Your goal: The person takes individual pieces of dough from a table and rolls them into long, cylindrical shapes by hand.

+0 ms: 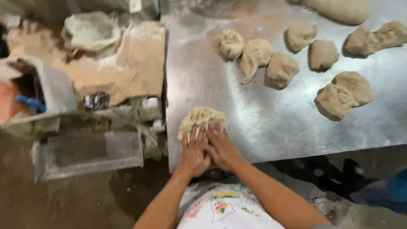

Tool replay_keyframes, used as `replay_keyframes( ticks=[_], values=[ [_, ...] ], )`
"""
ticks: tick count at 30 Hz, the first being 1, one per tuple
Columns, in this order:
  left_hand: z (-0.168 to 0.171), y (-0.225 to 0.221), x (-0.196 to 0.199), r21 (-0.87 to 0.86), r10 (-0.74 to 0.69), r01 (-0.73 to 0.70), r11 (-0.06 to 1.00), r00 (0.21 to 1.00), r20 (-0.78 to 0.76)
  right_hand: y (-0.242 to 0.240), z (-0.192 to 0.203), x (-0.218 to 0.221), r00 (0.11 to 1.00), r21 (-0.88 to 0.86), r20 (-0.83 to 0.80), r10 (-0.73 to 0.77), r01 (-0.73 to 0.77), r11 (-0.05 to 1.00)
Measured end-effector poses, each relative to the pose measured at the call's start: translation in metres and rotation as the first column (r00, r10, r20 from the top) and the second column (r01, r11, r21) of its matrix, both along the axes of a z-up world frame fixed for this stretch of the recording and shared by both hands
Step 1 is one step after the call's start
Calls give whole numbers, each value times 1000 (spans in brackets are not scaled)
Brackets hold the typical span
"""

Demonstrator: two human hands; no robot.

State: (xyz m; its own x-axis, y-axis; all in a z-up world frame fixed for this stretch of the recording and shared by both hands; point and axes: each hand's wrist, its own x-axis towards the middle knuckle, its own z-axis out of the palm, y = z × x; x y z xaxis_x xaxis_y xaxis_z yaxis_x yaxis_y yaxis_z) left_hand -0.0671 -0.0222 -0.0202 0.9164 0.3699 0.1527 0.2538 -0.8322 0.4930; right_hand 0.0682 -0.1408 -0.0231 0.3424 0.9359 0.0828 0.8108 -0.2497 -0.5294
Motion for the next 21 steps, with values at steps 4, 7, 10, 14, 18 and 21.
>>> replay_keyframes(
  ticks=[4,7,10,14,18,21],
  values=[
    [21,37,-2,-577,307,-318,752,944,-120,18,8,54,761,-181,-499,-415,376,909],
    [31,41,6,-629,435,-329,704,900,17,32,-12,71,767,-70,-511,-388,412,908],
    [15,18,23,-408,310,-256,877,948,71,41,-37,33,971,114,-188,-151,174,978],
    [1,15,13,-196,146,-160,968,986,-84,29,-27,1,994,-73,88,69,-62,995],
    [10,44,32,-178,104,-143,974,971,-214,51,-24,30,989,-89,48,142,-137,987],
    [32,71,28,-359,108,-220,907,946,-306,48,-22,70,933,-17,-360,26,-34,999]
  ],
)
